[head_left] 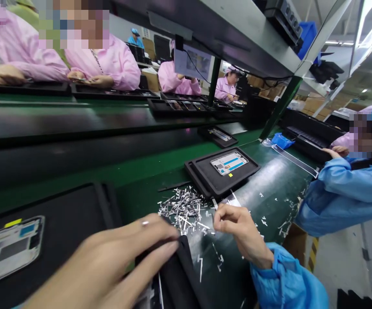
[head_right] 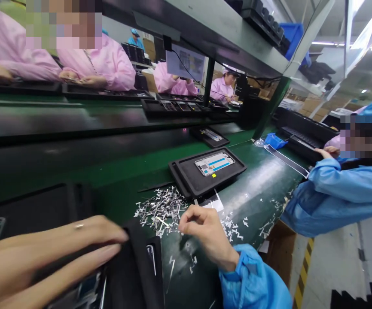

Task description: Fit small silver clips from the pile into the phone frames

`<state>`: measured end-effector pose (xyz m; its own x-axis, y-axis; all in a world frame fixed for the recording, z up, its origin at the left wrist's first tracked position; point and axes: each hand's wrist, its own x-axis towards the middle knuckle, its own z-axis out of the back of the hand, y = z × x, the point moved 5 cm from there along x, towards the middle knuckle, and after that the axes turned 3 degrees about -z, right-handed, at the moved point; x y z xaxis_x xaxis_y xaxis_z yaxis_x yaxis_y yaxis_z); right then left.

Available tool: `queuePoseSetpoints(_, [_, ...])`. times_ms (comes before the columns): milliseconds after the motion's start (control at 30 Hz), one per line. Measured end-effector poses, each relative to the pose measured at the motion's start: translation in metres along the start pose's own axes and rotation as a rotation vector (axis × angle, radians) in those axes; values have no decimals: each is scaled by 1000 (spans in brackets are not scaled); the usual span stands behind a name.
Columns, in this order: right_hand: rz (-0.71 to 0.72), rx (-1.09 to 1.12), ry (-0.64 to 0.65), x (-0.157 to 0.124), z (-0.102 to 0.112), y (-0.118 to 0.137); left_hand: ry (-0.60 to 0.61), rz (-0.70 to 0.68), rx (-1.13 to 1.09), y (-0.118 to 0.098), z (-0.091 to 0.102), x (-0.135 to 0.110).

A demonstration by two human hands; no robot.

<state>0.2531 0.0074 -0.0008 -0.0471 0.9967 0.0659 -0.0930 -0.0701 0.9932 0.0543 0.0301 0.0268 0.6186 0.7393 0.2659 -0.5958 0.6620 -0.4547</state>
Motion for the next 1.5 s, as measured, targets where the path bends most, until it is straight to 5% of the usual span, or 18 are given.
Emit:
queuePoseSetpoints(133, [-46,370,-36,-11,-8,10,167,297,-564,-48,-14,45])
queuePoseSetpoints(233, [-74,579,7,-12,-15,12,246,267,-868,-69,-22,63])
queuePoseSetpoints(400, [-76,766,100,-9,-27,7,357,211,-1128,-61,-31,61])
queuePoseSetpoints(633, [-51,744,99,-8,-31,4,354,162,-1084,-62,-27,60])
queuePoseSetpoints(800, [74,376,-51,-12,-8,20,174,156,-674,-55,-16,56])
queuePoseSetpoints(967, [157,63,-39,-20,-6,33,89,-140,-303,-53,-16,41])
queuePoseSetpoints(1167, [55,149,45,-19,-12,21,-1,-439,-27,-66,-10,34])
queuePoseSetpoints(1400, [-84,312,102,-13,-20,9,62,-371,-68,-66,-13,32])
queuePoseSetpoints(1500, [-82,239,63,-12,-20,8,173,-152,-260,-61,-13,39])
